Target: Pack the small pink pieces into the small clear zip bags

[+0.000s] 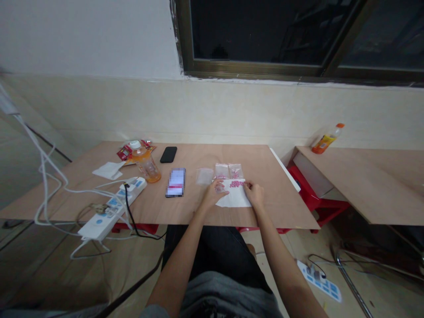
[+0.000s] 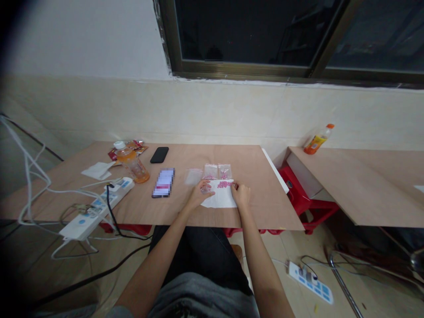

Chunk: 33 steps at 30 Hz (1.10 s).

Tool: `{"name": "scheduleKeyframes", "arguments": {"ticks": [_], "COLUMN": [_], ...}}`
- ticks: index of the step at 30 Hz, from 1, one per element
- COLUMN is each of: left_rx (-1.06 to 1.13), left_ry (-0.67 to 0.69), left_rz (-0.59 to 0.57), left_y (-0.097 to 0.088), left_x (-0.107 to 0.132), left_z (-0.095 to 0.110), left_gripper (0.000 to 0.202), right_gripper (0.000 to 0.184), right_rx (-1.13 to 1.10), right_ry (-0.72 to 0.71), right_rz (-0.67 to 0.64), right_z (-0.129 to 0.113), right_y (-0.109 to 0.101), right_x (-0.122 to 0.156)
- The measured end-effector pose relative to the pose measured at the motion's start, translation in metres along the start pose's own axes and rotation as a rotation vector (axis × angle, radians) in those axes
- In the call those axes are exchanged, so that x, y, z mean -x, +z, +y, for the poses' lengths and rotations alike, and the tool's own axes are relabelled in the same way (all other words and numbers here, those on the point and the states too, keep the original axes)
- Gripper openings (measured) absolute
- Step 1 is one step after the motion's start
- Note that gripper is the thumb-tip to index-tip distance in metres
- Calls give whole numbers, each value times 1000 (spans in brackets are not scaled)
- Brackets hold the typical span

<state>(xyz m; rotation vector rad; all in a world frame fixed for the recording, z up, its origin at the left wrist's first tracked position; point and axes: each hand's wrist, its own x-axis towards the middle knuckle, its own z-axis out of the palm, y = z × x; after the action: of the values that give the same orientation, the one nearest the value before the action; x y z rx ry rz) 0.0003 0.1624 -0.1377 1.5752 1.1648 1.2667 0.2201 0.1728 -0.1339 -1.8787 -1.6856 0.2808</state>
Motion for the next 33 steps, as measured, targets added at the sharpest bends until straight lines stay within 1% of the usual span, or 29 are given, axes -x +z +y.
{"name": "scheduleKeyframes", "arguments": {"ticks": [2,4,8,11,13,17,20,24,27,29,31,33], "left_rx": [6,14,40,52,63,90,107,83,71,62,51,40], "left_ry": [-9,-13,-8,-19,-28,-40,-34,-8,-16,-18,-10,-7], "left_rz": [-1,0,-4,2,-1,-16,-5,7,-9,-12,-6,-3], "left_y": [0,0,1,1,0,1,2,2,1,1,1,1], "left_x": [0,0,-1,-1,-1,-1,-2,-2,-2,-2,-1,-1], "left_z": [0,1,1,3,3,2,0,-1,0,1,1,0], "left_gripper": [49,50,53,53,52,51,50,47,49,52,53,52], "right_gripper": [38,40,40,36,33,28,27,28,33,37,39,37], "right_rx": [-97,-245,-538,-680,-726,-726,-716,-693,-692,-664,-553,-373], "right_ry": [6,13,-25,-69,-85,-131,-160,-165,-143,-107,-59,-25], "right_rz": [18,22,-25,-65,-77,-121,-166,-178,-144,-95,-37,3], "right_z": [-2,-7,-23,-34,-39,-45,-48,-49,-44,-37,-27,-18], "right_y": [3,7,19,26,30,33,33,30,26,21,15,9], "right_x": [1,4,8,11,12,15,17,16,14,12,10,9]}}
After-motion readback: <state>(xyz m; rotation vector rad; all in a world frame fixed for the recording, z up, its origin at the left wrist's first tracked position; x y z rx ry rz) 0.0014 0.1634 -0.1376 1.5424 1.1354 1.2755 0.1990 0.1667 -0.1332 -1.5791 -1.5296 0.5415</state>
